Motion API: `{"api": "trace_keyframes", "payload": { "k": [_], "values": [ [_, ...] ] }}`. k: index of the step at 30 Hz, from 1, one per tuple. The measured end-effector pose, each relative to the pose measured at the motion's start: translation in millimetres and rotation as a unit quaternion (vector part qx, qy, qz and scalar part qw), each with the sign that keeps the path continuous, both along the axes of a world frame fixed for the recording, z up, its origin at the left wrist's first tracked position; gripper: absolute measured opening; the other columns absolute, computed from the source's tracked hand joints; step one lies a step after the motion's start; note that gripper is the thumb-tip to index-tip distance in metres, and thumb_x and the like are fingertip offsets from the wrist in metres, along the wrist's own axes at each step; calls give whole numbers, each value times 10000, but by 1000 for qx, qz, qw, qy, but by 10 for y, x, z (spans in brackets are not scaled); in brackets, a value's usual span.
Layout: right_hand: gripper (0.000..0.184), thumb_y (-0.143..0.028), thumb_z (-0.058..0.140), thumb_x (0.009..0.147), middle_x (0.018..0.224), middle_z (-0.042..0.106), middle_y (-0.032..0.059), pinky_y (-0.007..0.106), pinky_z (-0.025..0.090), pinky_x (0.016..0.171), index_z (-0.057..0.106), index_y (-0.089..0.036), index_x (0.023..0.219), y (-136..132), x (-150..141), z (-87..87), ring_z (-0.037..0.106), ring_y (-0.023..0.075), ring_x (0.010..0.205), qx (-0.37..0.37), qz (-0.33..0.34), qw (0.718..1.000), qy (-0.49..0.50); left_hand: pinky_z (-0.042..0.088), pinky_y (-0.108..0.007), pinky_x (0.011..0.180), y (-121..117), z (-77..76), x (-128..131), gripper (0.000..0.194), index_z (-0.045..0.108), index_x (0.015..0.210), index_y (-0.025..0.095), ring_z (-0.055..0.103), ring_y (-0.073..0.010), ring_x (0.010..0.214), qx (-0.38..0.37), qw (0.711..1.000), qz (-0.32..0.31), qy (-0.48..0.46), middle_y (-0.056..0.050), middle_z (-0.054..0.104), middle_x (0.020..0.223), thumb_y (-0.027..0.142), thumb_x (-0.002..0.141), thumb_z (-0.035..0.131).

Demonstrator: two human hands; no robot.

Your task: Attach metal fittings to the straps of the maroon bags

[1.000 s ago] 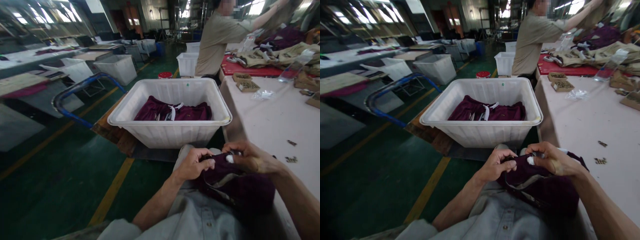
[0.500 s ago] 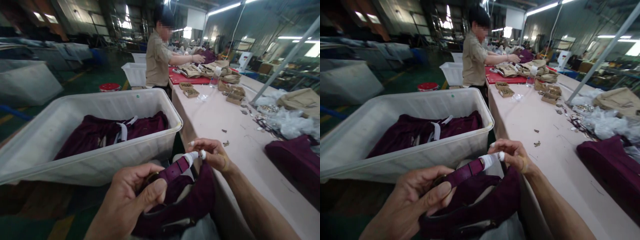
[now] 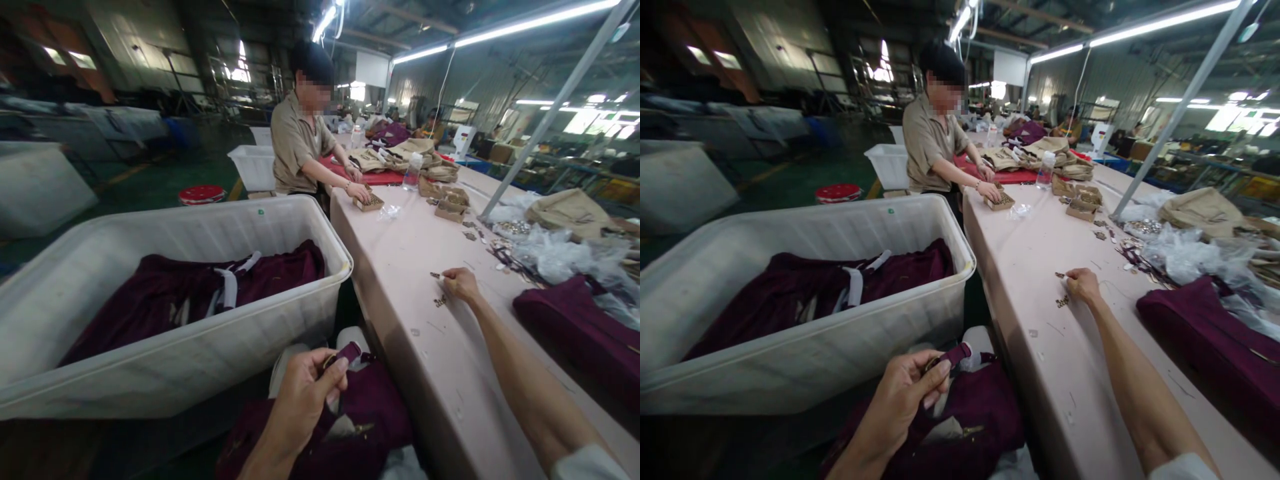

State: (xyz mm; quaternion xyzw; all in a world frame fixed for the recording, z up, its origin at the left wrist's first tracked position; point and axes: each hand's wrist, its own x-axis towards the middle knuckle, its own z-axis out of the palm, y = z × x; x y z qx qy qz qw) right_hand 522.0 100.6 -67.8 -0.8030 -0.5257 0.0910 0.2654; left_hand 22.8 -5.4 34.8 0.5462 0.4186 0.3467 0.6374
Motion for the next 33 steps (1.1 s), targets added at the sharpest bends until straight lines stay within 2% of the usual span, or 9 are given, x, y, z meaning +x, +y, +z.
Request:
{"api": "trace_keyframes", "payload": {
  "k": [4, 7, 10, 16, 21, 26, 29, 33],
  "values": [
    [346, -489, 653, 972, 891, 724, 22, 331, 573, 775, 717, -149, 973, 219, 80, -176, 678, 156, 779, -23, 8, 999, -37, 294, -221, 503, 27, -34, -78, 425, 655, 700, 119, 395, -69, 476, -6, 1000, 22, -2, -15, 581, 599, 504, 864, 729],
    [320, -473, 635, 990, 997, 736, 51, 366, 576, 860, 718, -167, 1028, 289, 159, -263, 693, 172, 888, -29, 4, 998, -60, 302, -220, 506, 25, -39, -117, 419, 649, 678, 120, 399, -68, 477, 3, 999, 30, 9, -13, 578, 590, 486, 860, 738],
    [309, -461, 641, 989, 1008, 735, 48, 376, 578, 869, 717, -165, 1035, 329, 233, -307, 696, 179, 906, -38, 3, 997, -74, 294, -216, 502, 20, -54, -105, 398, 653, 695, 119, 405, -68, 484, -4, 999, 33, 9, -14, 590, 606, 471, 860, 741],
    [302, -450, 645, 989, 1016, 731, 48, 385, 581, 877, 713, -159, 1035, 369, 259, -336, 696, 185, 928, -46, -4, 995, -88, 281, -218, 494, 25, -116, -43, 367, 655, 713, 121, 411, -70, 484, -25, 999, 28, -12, -12, 597, 611, 450, 841, 756],
    [330, -474, 632, 992, 995, 736, 44, 374, 582, 859, 713, -154, 1018, 350, 239, -342, 699, 180, 899, -52, -25, 995, -79, 274, -219, 498, 39, -160, -59, 425, 654, 703, 121, 405, -70, 486, -32, 999, 28, -12, -11, 587, 601, 507, 864, 723],
    [349, -481, 631, 991, 899, 717, 29, 321, 578, 739, 696, -138, 997, 326, 253, -206, 681, 150, 765, -48, -33, 997, -58, 274, -224, 499, 69, -165, -87, 415, 658, 710, 124, 405, -72, 483, -38, 999, 37, -6, -15, 600, 606, 507, 848, 740],
    [344, -476, 653, 963, 834, 720, 23, 299, 551, 694, 707, -137, 963, 212, 221, -80, 667, 146, 710, -38, 18, 998, -50, 285, -226, 512, 82, -158, -124, 400, 659, 703, 124, 402, -70, 485, -37, 998, 45, -1, -9, 591, 603, 488, 845, 747],
    [225, -379, 762, 779, 674, 720, -1, 265, 479, 623, 772, -155, 800, -56, 92, 14, 655, 174, 653, -53, 141, 988, -29, 289, -230, 514, 114, -175, -144, 409, 655, 689, 124, 407, -73, 486, -49, 998, 49, -1, -13, 590, 605, 494, 840, 747]
  ]
}}
